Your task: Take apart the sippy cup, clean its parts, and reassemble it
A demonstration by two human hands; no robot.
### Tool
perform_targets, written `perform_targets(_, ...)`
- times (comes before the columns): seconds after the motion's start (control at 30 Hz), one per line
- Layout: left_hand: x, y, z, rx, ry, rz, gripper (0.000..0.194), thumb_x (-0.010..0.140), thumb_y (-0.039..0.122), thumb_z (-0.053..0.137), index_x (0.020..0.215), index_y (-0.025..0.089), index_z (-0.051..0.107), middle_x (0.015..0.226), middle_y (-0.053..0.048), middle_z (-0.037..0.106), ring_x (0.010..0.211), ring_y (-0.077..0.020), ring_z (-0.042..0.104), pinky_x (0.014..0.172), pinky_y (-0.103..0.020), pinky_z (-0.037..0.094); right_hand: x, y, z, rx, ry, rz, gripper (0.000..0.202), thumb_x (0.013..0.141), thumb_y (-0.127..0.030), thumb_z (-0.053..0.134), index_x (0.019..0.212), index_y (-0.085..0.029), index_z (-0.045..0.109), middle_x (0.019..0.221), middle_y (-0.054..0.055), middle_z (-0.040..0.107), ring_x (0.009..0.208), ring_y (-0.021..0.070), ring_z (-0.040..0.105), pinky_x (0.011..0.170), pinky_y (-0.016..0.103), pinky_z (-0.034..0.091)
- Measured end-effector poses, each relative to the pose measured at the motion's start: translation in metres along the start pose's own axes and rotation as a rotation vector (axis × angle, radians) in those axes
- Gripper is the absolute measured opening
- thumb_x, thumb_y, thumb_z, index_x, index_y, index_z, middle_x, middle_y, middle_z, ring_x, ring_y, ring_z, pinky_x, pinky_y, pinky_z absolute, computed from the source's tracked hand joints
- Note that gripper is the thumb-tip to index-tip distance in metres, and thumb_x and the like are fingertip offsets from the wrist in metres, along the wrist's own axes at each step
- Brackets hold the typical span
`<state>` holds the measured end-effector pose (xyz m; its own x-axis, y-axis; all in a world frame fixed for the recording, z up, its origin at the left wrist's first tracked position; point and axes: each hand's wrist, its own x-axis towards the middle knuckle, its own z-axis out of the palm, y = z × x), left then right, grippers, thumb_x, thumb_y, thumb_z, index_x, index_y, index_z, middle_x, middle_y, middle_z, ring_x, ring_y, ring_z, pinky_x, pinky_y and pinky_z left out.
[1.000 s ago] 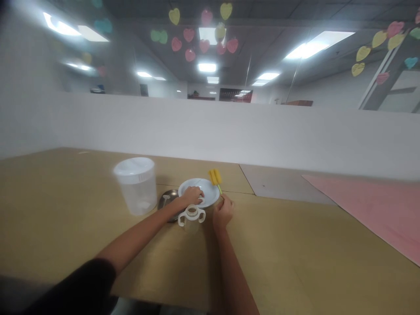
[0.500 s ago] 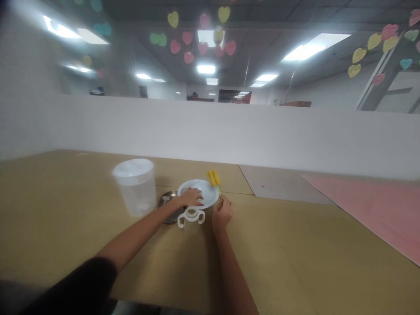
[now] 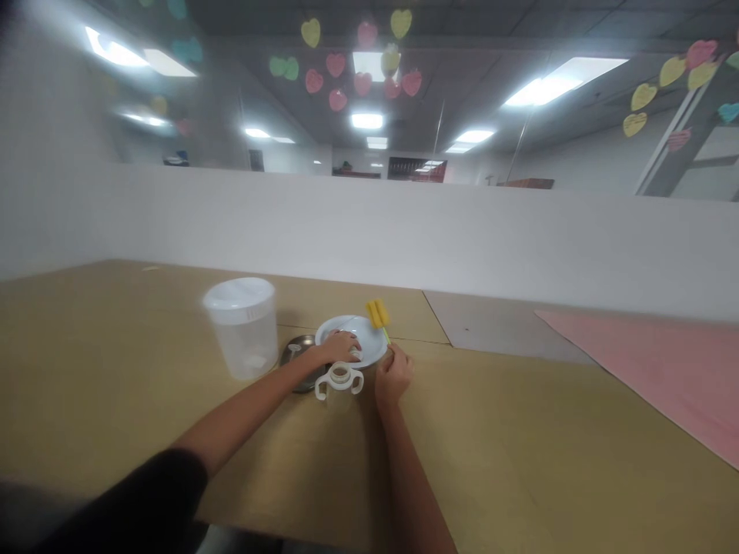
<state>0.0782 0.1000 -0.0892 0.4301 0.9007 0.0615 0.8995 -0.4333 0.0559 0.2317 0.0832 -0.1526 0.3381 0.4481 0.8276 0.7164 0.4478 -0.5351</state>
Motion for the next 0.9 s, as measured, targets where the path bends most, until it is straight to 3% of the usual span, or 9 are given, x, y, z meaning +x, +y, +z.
perform_targets(0.1, -0.003, 0.003, 0.001, -0.016, 0.059, -0.080, 0.034, 0.085, 0.036, 0.052, 0.113, 0.016, 0.053, 0.124, -0.009, 0.050, 0.113, -0.0244, 0.047, 0.096, -0.050, 0.037, 0.000, 0.000, 0.000, 0.008, 0.000, -0.004, 0.031, 0.075, -0.012, 0.035, 0.090, -0.014, 0.062, 0.087, 0.008, 0.066, 0.079, 0.0195, 0.053, 0.073, 0.030, 0.042)
perform_targets(0.23, -0.008, 0.004, 0.004, -0.039, 0.147, -0.286, 0.053, 0.082, 0.049, 0.050, 0.123, 0.015, 0.046, 0.138, -0.015, 0.035, 0.127, -0.0338, 0.029, 0.100, -0.058, 0.026, -0.001, 0.000, 0.000, 0.012, -0.003, -0.005, 0.031, 0.077, -0.012, 0.034, 0.090, -0.015, 0.062, 0.086, 0.008, 0.065, 0.078, 0.0193, 0.053, 0.073, 0.030, 0.041)
perform_targets(0.33, -0.010, 0.004, 0.005, -0.060, 0.169, -0.375, 0.050, 0.085, 0.046, 0.048, 0.123, 0.015, 0.045, 0.133, -0.015, 0.041, 0.122, -0.0311, 0.038, 0.098, -0.054, 0.032, -0.001, -0.001, 0.000, 0.011, -0.003, -0.007, 0.031, 0.077, -0.012, 0.034, 0.089, -0.014, 0.062, 0.086, 0.008, 0.065, 0.077, 0.0192, 0.052, 0.071, 0.030, 0.041)
perform_targets(0.47, -0.010, 0.005, 0.004, -0.089, 0.131, -0.406, 0.036, 0.086, 0.033, 0.051, 0.117, 0.015, 0.049, 0.118, -0.009, 0.053, 0.103, -0.0218, 0.054, 0.086, -0.044, 0.046, -0.001, 0.000, 0.001, 0.009, 0.002, -0.008, 0.031, 0.077, -0.012, 0.034, 0.089, -0.014, 0.062, 0.084, 0.009, 0.065, 0.076, 0.0193, 0.051, 0.070, 0.029, 0.040)
perform_targets(0.9, -0.013, 0.003, -0.003, -0.151, 0.131, -0.401, 0.034, 0.085, 0.031, 0.053, 0.115, 0.015, 0.050, 0.118, -0.009, 0.051, 0.101, -0.0212, 0.054, 0.084, -0.042, 0.047, 0.000, 0.001, 0.001, 0.010, 0.001, -0.006, 0.031, 0.076, -0.013, 0.034, 0.089, -0.015, 0.062, 0.083, 0.008, 0.065, 0.076, 0.0195, 0.052, 0.070, 0.030, 0.041)
